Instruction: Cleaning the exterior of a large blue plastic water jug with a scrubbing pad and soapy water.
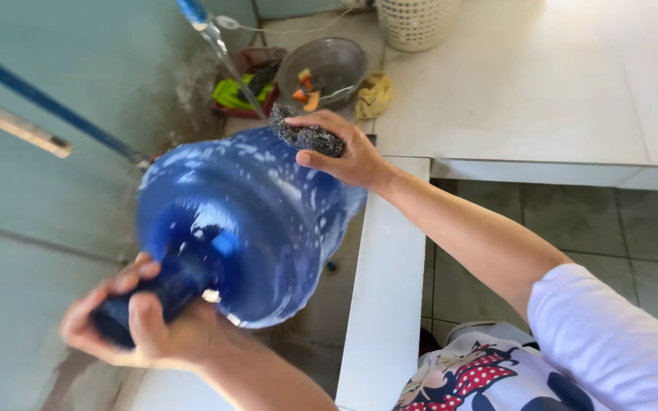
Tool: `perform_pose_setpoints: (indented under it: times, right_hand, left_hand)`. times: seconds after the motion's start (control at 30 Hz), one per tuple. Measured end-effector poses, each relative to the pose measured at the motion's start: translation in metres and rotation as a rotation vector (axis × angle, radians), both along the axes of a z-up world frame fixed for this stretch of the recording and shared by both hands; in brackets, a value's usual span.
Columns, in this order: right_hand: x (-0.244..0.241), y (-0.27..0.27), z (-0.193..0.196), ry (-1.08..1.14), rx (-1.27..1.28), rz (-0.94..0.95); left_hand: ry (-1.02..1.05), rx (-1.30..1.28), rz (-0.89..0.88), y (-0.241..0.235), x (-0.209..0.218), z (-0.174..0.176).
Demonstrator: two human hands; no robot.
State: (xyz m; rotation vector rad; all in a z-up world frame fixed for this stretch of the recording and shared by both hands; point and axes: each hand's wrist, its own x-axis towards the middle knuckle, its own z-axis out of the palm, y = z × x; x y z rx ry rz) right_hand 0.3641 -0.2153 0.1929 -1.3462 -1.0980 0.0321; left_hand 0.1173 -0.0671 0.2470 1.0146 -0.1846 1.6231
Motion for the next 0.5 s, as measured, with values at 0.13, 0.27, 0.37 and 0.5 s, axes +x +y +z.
perform_pose_setpoints:
  times: [0.13, 0.27, 0.37, 0.5]
  right_hand:
    - [-0.03, -0.023, 0.03, -0.133, 0.097, 0.046]
    - [-0.013, -0.045, 0.03, 0.151, 0.004, 0.075]
    - [-0.019, -0.072, 0.053, -0.168, 0.056, -0.04]
    - [-0.073, -0.114, 0.088, -0.701, 0.015, -0.198]
  left_hand:
    - [0.101, -0.108, 0.048, -0.024, 0.009, 0.015]
    - [0.187, -0.06, -0.111, -0.05, 0.026, 0.045]
    - [0.353, 0.008, -0.074, -0.066, 0.053, 0.066]
    - [0.572, 0.151, -0.021, -0.082, 0.106, 0.073]
